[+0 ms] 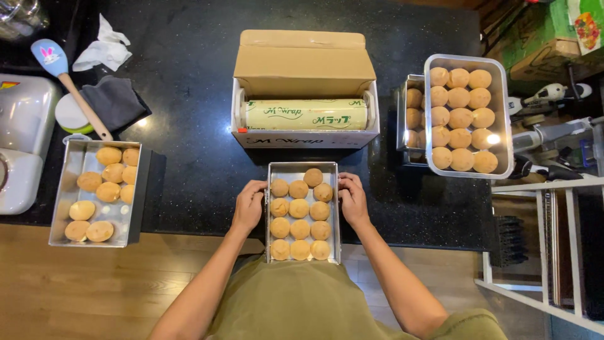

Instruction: Wrapping metal trays filled with round pastries using a roll of plastic wrap.

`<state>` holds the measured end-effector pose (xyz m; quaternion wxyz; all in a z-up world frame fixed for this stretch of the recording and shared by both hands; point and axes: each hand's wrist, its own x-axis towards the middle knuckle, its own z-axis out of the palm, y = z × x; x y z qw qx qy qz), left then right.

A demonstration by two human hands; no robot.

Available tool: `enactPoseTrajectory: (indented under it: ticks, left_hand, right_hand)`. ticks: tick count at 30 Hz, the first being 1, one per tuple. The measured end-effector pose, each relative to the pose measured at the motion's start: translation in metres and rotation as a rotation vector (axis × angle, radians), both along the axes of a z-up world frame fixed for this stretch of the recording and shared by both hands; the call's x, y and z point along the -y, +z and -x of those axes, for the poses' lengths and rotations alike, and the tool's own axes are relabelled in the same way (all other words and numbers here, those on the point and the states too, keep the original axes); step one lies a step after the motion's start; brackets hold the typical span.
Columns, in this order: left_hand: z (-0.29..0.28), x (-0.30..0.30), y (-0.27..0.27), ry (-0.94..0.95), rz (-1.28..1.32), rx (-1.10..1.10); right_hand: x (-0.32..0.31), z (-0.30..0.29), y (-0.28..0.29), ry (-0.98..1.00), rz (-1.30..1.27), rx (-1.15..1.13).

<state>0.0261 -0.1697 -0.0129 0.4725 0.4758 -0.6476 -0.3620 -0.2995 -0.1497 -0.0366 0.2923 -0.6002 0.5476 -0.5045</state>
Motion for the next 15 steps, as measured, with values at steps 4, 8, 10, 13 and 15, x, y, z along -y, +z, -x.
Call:
enactPoseTrajectory:
  ticks: [4, 8, 10, 13, 15]
  left_hand:
    - [0.019, -0.008, 0.057, 0.024, -0.113, -0.007]
    - [0.029, -0.007, 0.051, 0.255, -0.215, 0.267]
    - [0.027, -0.006, 0.043, 0.306, -0.253, 0.331]
    - [0.027, -0.001, 0.040, 0.322, -0.319, 0.110]
    - [0.024, -0.001, 0.027, 0.337, -0.327, 0.116]
  right_hand:
    - [0.000, -0.029, 0.051, -0.066, -0.064, -0.026]
    - [0.004, -0.034, 0.043, -0.233, -0.135, -0.049]
    - [0.005, -0.030, 0.024, -0.262, -0.128, -0.041]
    - [0.008, -0.022, -0.006, -0.253, -0.150, 0.114]
    - [0.008, -0.020, -0.019, -0.256, -0.279, 0.377]
